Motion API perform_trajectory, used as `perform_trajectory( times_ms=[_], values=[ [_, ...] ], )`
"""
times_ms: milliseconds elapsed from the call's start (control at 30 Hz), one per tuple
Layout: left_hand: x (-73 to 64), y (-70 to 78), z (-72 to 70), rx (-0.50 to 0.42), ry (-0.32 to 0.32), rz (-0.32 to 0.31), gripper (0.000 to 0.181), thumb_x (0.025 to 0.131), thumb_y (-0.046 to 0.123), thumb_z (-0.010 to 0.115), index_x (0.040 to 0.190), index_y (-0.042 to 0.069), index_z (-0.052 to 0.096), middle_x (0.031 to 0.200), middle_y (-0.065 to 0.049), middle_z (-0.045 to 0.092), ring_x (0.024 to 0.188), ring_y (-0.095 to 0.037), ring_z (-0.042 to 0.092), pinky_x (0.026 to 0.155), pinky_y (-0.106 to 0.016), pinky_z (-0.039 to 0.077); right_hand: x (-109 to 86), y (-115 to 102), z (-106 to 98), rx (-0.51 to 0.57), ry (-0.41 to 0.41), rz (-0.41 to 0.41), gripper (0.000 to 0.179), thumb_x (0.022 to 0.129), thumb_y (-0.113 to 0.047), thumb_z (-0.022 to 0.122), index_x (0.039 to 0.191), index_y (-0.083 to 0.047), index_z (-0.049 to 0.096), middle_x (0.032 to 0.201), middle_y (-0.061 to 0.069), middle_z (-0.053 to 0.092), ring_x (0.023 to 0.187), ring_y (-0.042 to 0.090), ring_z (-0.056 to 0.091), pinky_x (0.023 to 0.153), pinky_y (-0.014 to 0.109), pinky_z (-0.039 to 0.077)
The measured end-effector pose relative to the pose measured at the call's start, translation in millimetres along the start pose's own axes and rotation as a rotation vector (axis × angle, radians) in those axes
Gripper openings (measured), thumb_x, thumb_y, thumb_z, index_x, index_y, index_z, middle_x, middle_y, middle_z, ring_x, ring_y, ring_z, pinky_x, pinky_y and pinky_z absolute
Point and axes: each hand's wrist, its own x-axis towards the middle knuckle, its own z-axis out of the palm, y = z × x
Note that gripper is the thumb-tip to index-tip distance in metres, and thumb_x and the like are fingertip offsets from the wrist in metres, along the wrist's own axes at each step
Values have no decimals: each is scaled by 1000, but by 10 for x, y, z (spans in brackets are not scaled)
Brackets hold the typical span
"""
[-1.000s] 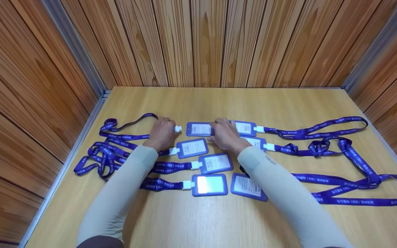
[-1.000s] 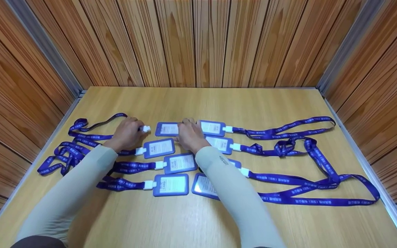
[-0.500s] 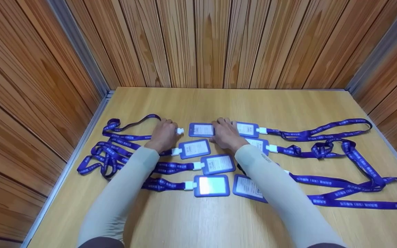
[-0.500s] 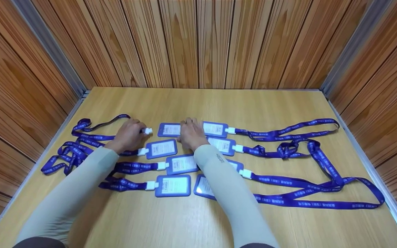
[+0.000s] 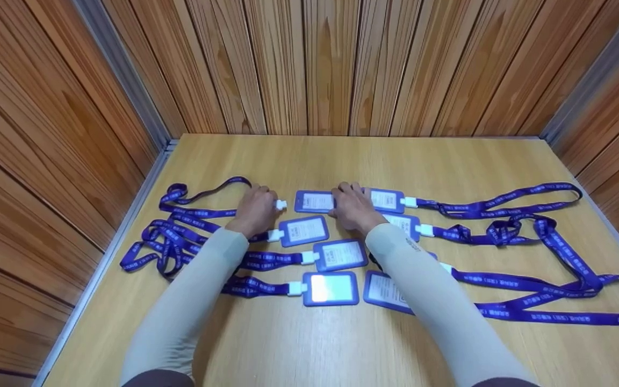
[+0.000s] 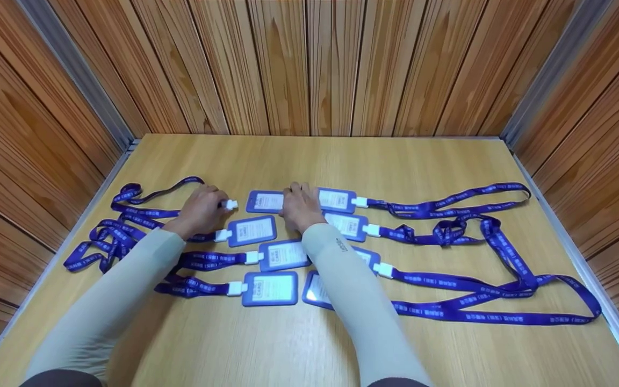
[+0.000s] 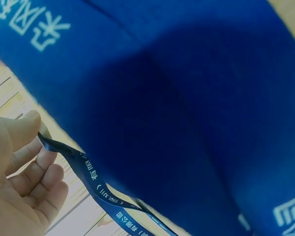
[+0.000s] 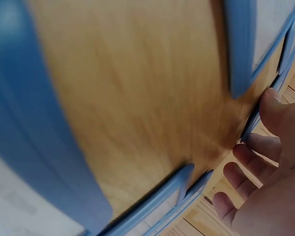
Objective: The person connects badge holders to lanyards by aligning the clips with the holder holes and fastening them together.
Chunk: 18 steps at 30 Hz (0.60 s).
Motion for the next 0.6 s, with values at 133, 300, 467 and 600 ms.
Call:
perform_trajectory(
  times_ms=[133,300,467,600],
  values=[
    [21,28,0,-6,-19,-17,27,99,26,70,115,4,73,106,-9,65,101,-27,52,93,-42,45,6,-9,-4,16,1,5,59,103,-38,62,154,-14,47,155,8,42,134,30,38,111,49,29],
    [61,63,23,5,-29,-25,25,99,24,70,115,6,74,106,-8,65,101,-26,52,93,-42,45,2,-12,-16,16,-8,1,59,103,-35,62,156,-15,44,157,9,41,137,32,37,113,51,28],
    [101,81,61,79,-33,13,23,97,19,70,113,2,74,106,-11,68,101,-28,57,95,-42,47,-6,-13,-15,27,-19,1,61,103,-34,62,157,-14,41,159,10,38,141,33,35,117,54,24],
    [127,103,74,83,-54,4,23,97,14,69,116,2,74,109,-12,67,105,-28,57,97,-42,47,-4,-11,-10,37,-20,5,60,104,-33,62,157,-14,42,160,10,37,144,34,33,120,55,21]
  ],
)
